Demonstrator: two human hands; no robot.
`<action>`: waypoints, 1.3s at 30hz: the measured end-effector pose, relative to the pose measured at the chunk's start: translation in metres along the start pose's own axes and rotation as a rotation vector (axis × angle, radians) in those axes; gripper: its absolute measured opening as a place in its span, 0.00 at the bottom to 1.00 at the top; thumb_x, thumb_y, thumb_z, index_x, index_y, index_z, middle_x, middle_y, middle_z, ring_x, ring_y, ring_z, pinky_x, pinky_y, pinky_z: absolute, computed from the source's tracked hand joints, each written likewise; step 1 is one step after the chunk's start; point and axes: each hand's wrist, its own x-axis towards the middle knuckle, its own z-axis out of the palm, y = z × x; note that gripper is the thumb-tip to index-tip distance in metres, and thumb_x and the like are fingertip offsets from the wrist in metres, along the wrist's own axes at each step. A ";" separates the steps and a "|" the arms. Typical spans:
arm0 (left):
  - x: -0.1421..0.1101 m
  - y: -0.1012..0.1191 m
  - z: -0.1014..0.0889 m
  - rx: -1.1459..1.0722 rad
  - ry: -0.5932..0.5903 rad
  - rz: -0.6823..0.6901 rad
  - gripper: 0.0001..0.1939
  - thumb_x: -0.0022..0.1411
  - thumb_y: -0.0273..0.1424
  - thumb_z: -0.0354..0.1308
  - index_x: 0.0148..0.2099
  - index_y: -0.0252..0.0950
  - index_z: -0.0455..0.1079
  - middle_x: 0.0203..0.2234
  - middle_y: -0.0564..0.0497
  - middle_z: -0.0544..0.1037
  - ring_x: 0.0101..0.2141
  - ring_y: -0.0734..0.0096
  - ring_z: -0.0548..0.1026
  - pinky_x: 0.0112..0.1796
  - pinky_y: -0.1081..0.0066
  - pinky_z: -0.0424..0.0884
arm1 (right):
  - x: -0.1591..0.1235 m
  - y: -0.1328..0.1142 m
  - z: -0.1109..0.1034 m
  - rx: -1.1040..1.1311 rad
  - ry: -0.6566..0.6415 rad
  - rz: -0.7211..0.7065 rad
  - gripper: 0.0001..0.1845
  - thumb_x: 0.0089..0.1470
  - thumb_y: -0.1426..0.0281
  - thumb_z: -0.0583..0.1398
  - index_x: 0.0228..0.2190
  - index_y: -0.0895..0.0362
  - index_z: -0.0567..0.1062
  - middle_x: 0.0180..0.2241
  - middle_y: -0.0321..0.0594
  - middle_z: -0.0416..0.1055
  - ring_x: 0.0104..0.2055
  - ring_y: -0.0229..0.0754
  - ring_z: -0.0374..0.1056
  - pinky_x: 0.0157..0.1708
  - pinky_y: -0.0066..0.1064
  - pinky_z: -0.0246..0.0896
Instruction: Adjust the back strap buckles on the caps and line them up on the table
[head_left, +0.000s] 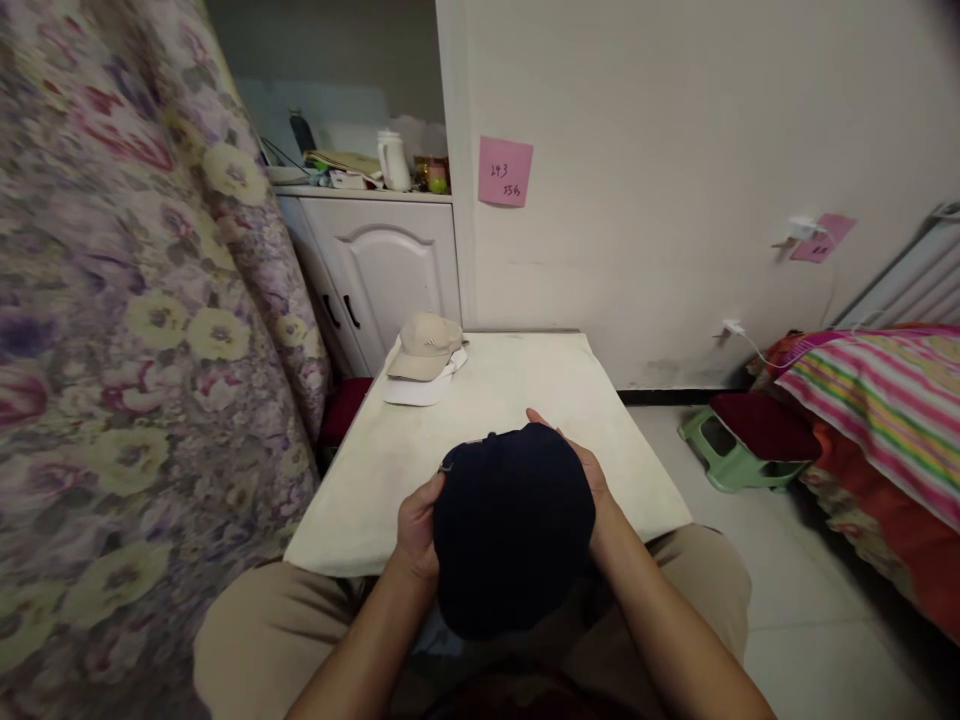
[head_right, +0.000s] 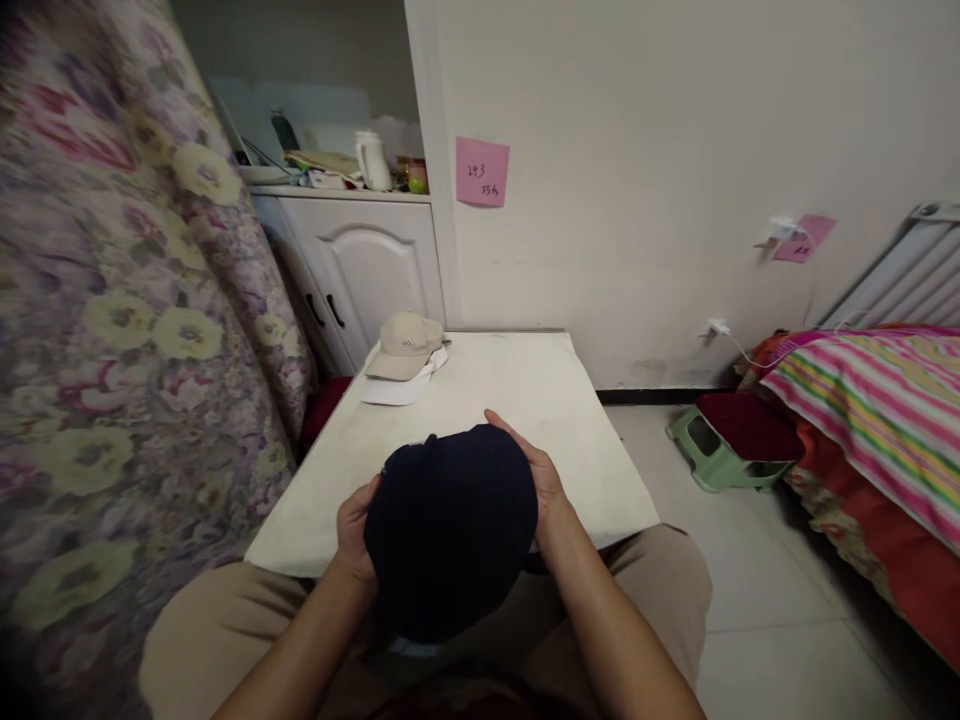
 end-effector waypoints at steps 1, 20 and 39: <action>-0.001 -0.001 -0.002 -0.010 -0.017 -0.010 0.07 0.56 0.30 0.61 0.35 0.36 0.80 0.27 0.51 0.84 0.29 0.64 0.82 0.34 0.73 0.78 | 0.000 0.001 -0.001 0.003 0.006 -0.011 0.23 0.54 0.71 0.61 0.53 0.49 0.71 0.39 0.32 0.80 0.39 0.36 0.75 0.48 0.31 0.68; 0.029 0.006 -0.040 -0.043 0.327 0.306 0.20 0.65 0.42 0.50 0.44 0.36 0.79 0.39 0.48 0.83 0.40 0.62 0.81 0.49 0.65 0.72 | -0.055 0.091 -0.062 -0.043 -0.102 0.216 0.23 0.36 0.70 0.74 0.38 0.56 0.77 0.32 0.36 0.79 0.31 0.38 0.75 0.37 0.28 0.70; 0.037 -0.018 -0.035 -0.068 0.052 -0.087 0.33 0.62 0.55 0.48 0.53 0.35 0.74 0.43 0.42 0.81 0.48 0.51 0.77 0.54 0.58 0.66 | -0.079 0.025 -0.093 -0.263 -0.132 0.206 0.25 0.34 0.71 0.71 0.39 0.60 0.80 0.33 0.42 0.79 0.31 0.41 0.76 0.33 0.27 0.70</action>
